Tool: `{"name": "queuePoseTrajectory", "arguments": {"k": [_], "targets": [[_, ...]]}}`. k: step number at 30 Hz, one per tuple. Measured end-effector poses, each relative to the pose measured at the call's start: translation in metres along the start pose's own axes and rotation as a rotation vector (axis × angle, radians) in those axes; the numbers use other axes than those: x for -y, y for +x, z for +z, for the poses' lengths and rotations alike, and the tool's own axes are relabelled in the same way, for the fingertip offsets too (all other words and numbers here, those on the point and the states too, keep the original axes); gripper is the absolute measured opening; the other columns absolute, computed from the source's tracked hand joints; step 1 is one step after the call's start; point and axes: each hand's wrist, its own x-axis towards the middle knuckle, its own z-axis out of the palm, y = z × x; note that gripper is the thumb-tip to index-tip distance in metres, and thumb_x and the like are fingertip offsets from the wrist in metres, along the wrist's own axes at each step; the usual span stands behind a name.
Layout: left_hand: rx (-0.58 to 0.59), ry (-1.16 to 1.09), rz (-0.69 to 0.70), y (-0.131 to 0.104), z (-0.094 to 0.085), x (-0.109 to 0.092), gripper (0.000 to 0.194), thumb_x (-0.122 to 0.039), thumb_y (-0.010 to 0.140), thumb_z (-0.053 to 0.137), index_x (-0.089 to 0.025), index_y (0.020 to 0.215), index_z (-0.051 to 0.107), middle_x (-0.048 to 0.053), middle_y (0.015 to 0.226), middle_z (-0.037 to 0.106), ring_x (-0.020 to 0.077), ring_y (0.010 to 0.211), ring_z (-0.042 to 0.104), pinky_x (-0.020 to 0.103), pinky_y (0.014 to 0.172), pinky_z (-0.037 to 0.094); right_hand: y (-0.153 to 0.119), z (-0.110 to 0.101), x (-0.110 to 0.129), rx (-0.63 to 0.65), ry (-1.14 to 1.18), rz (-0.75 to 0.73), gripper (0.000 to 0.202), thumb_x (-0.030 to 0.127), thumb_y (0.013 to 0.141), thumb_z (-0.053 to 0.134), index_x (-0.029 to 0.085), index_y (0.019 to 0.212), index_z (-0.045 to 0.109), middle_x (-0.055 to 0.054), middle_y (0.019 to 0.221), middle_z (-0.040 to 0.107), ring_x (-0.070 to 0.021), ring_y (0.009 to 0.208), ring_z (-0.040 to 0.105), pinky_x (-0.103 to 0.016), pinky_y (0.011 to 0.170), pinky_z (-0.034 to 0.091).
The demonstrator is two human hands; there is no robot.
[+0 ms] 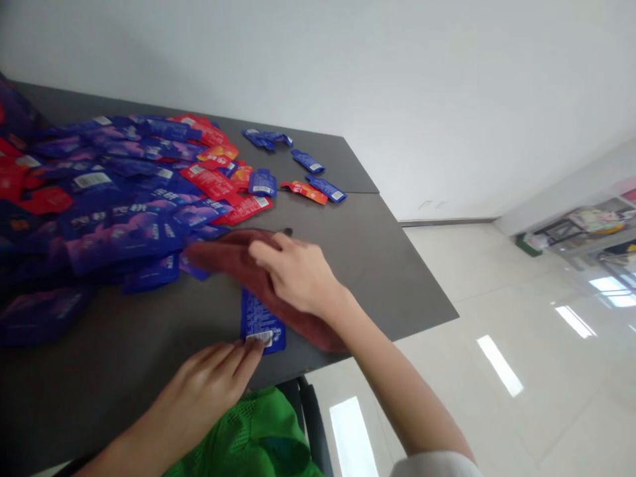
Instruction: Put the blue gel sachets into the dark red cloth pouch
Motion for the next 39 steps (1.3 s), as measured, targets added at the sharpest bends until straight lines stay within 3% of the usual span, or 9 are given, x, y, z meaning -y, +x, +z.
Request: {"name": "queuePoseTrajectory", "arguments": {"k": [4, 8, 12, 16, 20, 25, 30, 34, 39], "targets": [[-0.022, 0.015, 0.026, 0.003, 0.001, 0.001, 0.027, 0.000, 0.071, 0.043, -0.015, 0.077, 0.065, 0.002, 0.064, 0.064, 0.0158, 0.059, 0.060, 0.027, 0.057, 0.050, -0.020, 0.014, 0.027, 0.170, 0.033, -0.275, 0.024, 0.026, 0.090, 0.037, 0.033, 0.108, 0.052, -0.001, 0.086, 0.054, -0.0131, 0.068, 0.048, -0.026, 0.056, 0.026], [-0.046, 0.041, 0.104, 0.007, 0.000, 0.004, 0.030, -0.001, 0.074, 0.043, -0.009, 0.093, 0.065, 0.007, 0.078, 0.069, 0.0153, 0.067, 0.063, 0.025, 0.063, 0.051, 0.019, 0.040, -0.006, 0.175, -0.104, -0.099, 0.032, 0.023, 0.090, 0.035, 0.033, 0.117, 0.048, -0.004, 0.095, 0.055, -0.0152, 0.071, 0.052, -0.027, 0.054, 0.023], [0.002, -0.041, 0.060, 0.008, -0.003, 0.003, 0.031, 0.000, 0.067, 0.051, -0.011, 0.092, 0.065, 0.003, 0.074, 0.068, 0.0157, 0.062, 0.062, 0.026, 0.058, 0.052, 0.041, 0.027, -0.033, 0.099, -0.119, 0.084, 0.030, 0.026, 0.093, 0.029, 0.026, 0.114, 0.050, -0.006, 0.098, 0.057, -0.0157, 0.073, 0.052, -0.026, 0.056, 0.025], [-0.004, -0.062, -0.020, 0.007, -0.003, -0.003, 0.030, -0.001, 0.063, 0.054, -0.012, 0.088, 0.064, 0.003, 0.072, 0.067, 0.0163, 0.062, 0.062, 0.026, 0.057, 0.051, 0.006, 0.000, -0.003, -0.018, -0.010, 0.005, 0.029, 0.028, 0.094, 0.027, 0.025, 0.103, 0.054, -0.003, 0.091, 0.055, -0.0133, 0.071, 0.046, -0.026, 0.061, 0.028], [-0.006, -0.052, 0.008, 0.010, 0.000, -0.005, 0.019, -0.002, 0.065, 0.054, -0.015, 0.076, 0.061, 0.001, 0.063, 0.062, 0.0166, 0.056, 0.059, 0.027, 0.051, 0.049, -0.019, 0.010, 0.022, 0.161, 0.022, -0.196, 0.023, 0.030, 0.092, 0.035, 0.032, 0.101, 0.056, -0.001, 0.086, 0.054, -0.0130, 0.067, 0.046, -0.026, 0.059, 0.027], [-0.070, -0.188, 0.036, 0.017, -0.015, 0.008, 0.022, -0.004, 0.070, 0.055, -0.014, 0.089, 0.063, 0.000, 0.067, 0.066, 0.0153, 0.056, 0.061, 0.026, 0.052, 0.050, 0.003, 0.035, -0.026, 0.169, -0.091, 0.138, 0.028, 0.027, 0.092, 0.033, 0.028, 0.111, 0.053, -0.006, 0.096, 0.057, -0.0160, 0.077, 0.055, -0.025, 0.060, 0.031], [-0.429, -0.522, -0.510, 0.023, -0.070, 0.054, 0.011, -0.023, 0.082, 0.054, -0.028, 0.080, 0.064, -0.008, 0.063, 0.068, 0.0113, 0.051, 0.062, 0.021, 0.048, 0.050, -0.004, 0.035, -0.069, -0.199, 0.092, 0.438, 0.031, 0.031, 0.092, 0.027, 0.022, 0.104, 0.054, -0.007, 0.099, 0.061, -0.0178, 0.081, 0.057, -0.027, 0.067, 0.038], [-0.801, -0.767, -0.996, 0.020, -0.094, 0.118, 0.015, -0.034, 0.075, 0.059, -0.020, 0.081, 0.058, -0.005, 0.071, 0.066, 0.0116, 0.051, 0.061, 0.026, 0.051, 0.054, -0.017, 0.042, -0.079, -0.436, 0.313, 0.496, 0.026, 0.031, 0.089, 0.032, 0.021, 0.097, 0.055, -0.006, 0.091, 0.062, -0.0182, 0.080, 0.056, -0.029, 0.071, 0.040], [-0.116, -0.459, -1.133, -0.004, -0.068, 0.170, 0.047, -0.052, 0.084, 0.031, -0.014, 0.101, 0.053, 0.006, 0.078, 0.069, 0.0147, 0.061, 0.065, 0.028, 0.062, 0.054, -0.015, 0.045, -0.082, -0.400, 0.401, 0.543, 0.024, 0.031, 0.088, 0.034, 0.022, 0.095, 0.054, -0.005, 0.090, 0.063, -0.0189, 0.078, 0.055, -0.031, 0.071, 0.039]]}}
